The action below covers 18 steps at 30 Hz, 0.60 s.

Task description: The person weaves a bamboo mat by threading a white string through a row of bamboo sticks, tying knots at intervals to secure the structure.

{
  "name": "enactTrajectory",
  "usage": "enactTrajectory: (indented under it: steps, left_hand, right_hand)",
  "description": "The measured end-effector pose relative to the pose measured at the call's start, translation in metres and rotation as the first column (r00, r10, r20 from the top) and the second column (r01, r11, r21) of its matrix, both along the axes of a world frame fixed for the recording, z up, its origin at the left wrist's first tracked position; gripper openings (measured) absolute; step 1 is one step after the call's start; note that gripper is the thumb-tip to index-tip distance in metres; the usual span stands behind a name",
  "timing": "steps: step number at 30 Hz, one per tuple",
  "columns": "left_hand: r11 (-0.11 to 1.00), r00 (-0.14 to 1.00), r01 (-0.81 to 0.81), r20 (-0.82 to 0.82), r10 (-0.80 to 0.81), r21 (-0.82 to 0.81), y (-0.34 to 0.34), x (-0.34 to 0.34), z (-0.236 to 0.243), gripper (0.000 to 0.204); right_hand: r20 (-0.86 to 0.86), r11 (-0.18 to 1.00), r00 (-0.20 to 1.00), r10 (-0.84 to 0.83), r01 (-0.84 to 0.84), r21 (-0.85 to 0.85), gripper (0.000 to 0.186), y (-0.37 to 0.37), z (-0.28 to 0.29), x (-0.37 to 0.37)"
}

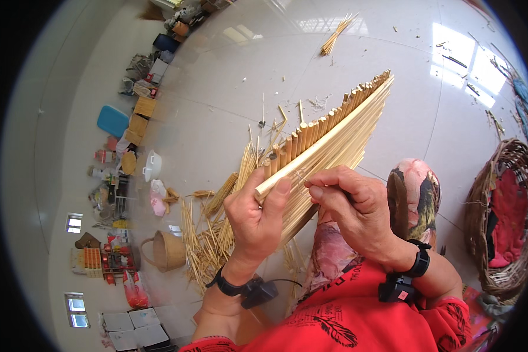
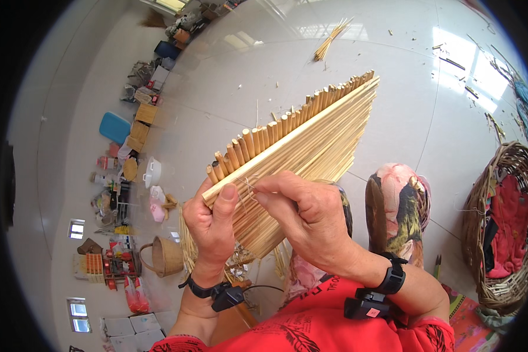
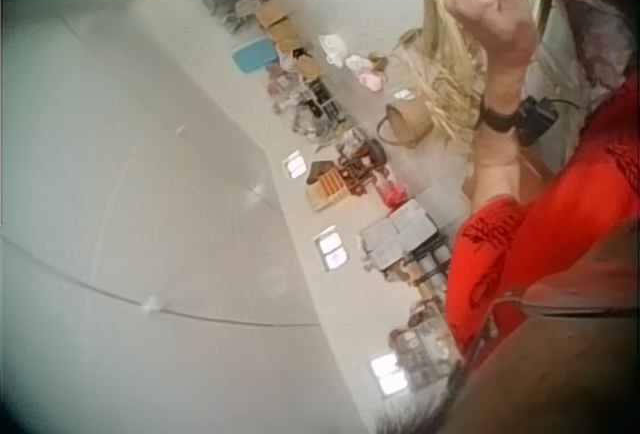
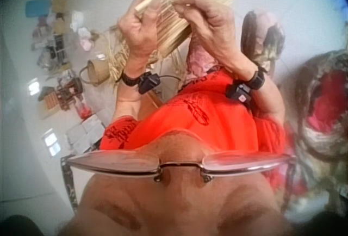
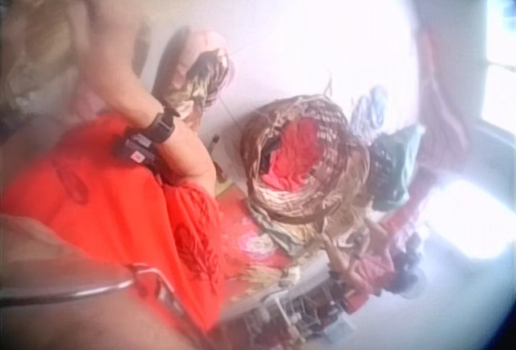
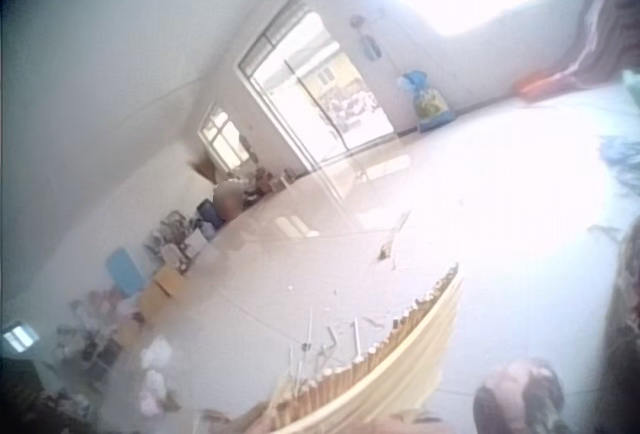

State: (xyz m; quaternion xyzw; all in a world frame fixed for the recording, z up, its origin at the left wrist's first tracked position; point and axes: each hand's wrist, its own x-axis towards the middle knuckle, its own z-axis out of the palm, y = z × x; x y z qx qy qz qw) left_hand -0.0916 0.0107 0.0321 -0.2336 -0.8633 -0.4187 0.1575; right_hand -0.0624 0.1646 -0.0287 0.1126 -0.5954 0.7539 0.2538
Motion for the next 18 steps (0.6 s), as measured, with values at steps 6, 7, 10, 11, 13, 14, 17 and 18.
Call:
enactTrajectory:
  steps: [6,7,10,11,13,14,17,18]
  left_hand:
    - [1.000,1.000,0.010,0.005,-0.011,0.017,-0.0003,-0.0005,0.0000,0.026]
    - [1.000,1.000,0.010,0.006,-0.010,0.018,-0.0011,-0.0005,-0.0002,0.026]
    - [1.000,1.000,0.002,0.019,-0.003,0.017,-0.0029,-0.0002,-0.0013,0.026]
    - [1.000,1.000,0.005,0.017,-0.006,0.025,-0.0029,-0.0006,-0.0015,0.026]
    - [0.999,1.000,0.008,0.015,-0.008,0.032,-0.0027,-0.0007,-0.0017,0.026]
    - [0.999,1.000,0.004,0.021,-0.005,0.042,-0.0026,-0.0005,-0.0017,0.026]
    - [0.999,1.000,0.005,0.020,-0.005,0.036,-0.0024,-0.0004,-0.0001,0.027]
    - [1.000,1.000,0.009,0.015,-0.009,0.020,-0.0024,-0.0003,0.0006,0.027]
  right_hand:
    - [0.068,1.000,0.998,0.004,-0.005,0.001,0.005,0.0009,-0.0015,0.0009]
    - [0.069,1.000,0.998,0.005,-0.005,0.001,0.005,0.0006,-0.0023,0.0009]
    - [0.096,0.999,0.995,0.034,-0.031,-0.036,0.006,-0.0002,-0.0047,0.0006]
    - [0.094,0.999,0.995,0.035,-0.031,-0.035,0.006,-0.0003,-0.0055,0.0004]
    - [0.093,0.999,0.995,0.035,-0.032,-0.034,0.006,-0.0004,-0.0051,0.0008]
    - [0.103,0.999,0.994,0.045,-0.042,-0.028,0.007,0.0000,-0.0037,0.0018]
    - [0.117,0.998,0.992,0.055,-0.052,-0.025,0.007,-0.0006,-0.0041,0.0026]
    - [0.121,0.998,0.991,0.056,-0.053,-0.028,0.007,-0.0008,-0.0045,0.0027]
